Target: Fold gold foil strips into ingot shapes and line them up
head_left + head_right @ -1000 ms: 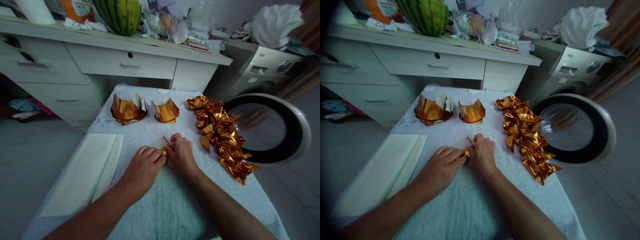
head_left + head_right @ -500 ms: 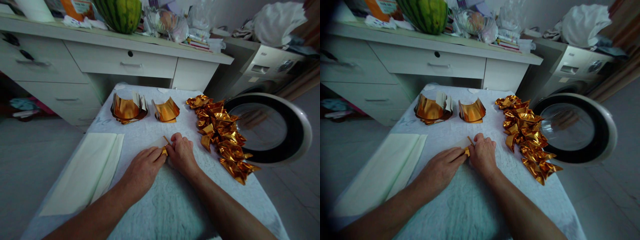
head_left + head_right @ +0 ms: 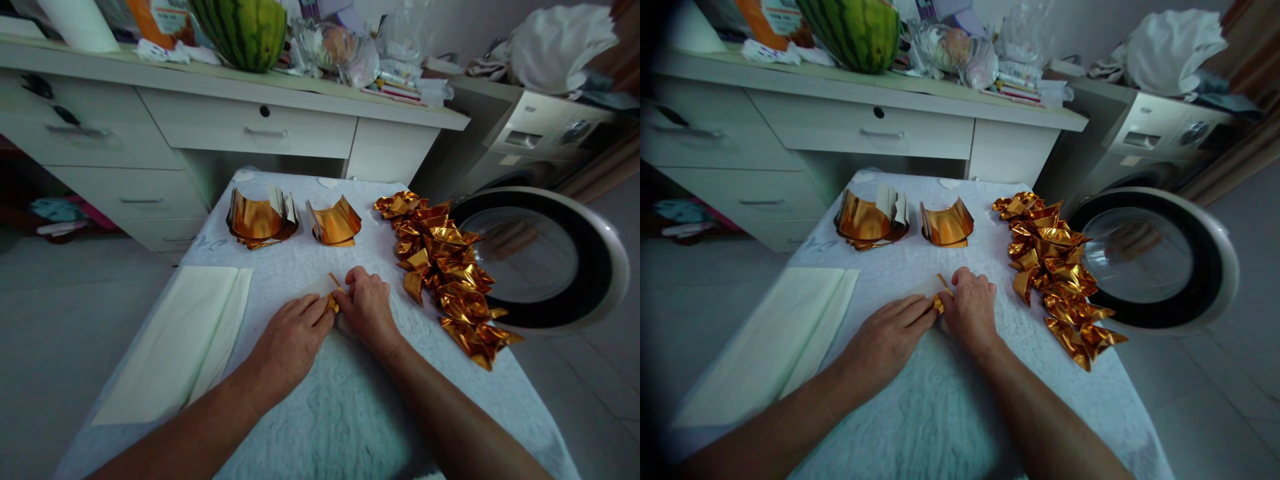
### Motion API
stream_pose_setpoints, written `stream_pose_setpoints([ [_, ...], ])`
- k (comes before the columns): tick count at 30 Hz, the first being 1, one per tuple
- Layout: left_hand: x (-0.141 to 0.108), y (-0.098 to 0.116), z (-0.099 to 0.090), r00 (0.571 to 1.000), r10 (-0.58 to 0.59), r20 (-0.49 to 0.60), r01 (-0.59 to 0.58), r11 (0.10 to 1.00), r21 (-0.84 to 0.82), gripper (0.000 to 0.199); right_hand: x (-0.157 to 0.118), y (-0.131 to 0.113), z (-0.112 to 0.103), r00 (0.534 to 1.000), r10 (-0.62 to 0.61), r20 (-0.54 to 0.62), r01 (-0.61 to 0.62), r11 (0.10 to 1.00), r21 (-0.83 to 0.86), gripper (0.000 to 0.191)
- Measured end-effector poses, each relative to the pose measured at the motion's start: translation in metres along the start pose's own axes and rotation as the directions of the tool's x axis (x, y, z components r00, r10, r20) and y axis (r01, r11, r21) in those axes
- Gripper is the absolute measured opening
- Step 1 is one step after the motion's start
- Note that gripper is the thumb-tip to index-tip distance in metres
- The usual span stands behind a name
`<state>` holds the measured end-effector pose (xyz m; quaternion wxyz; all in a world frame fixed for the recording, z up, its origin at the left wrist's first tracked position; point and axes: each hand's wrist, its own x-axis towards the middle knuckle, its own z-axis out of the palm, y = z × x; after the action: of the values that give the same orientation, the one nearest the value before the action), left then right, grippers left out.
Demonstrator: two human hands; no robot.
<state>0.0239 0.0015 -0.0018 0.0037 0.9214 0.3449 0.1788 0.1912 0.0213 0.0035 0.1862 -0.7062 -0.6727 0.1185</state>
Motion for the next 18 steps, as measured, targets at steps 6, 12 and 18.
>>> stream_pose_setpoints([
  [6, -0.0008, 0.0005, 0.0031, 1.000, 0.012, -0.001, -0.012, 0.998, 0.065, 0.032, 0.0018, 0.0065, -0.0021, 0.961, -0.275, 0.001, 0.273, 0.956, 0.110, 0.009],
  [12, -0.0011, 0.0008, 0.0035, 1.000, 0.016, 0.000, -0.016, 0.996, 0.090, 0.030, 0.0012, 0.0103, -0.0058, 0.919, -0.387, 0.068, 0.371, 0.912, 0.172, 0.015],
  [18, -0.0050, 0.0033, -0.0006, 0.999, 0.031, 0.033, -0.036, 0.989, 0.145, 0.032, -0.0028, 0.0053, -0.0099, 0.927, -0.351, 0.131, 0.340, 0.935, 0.096, 0.015],
])
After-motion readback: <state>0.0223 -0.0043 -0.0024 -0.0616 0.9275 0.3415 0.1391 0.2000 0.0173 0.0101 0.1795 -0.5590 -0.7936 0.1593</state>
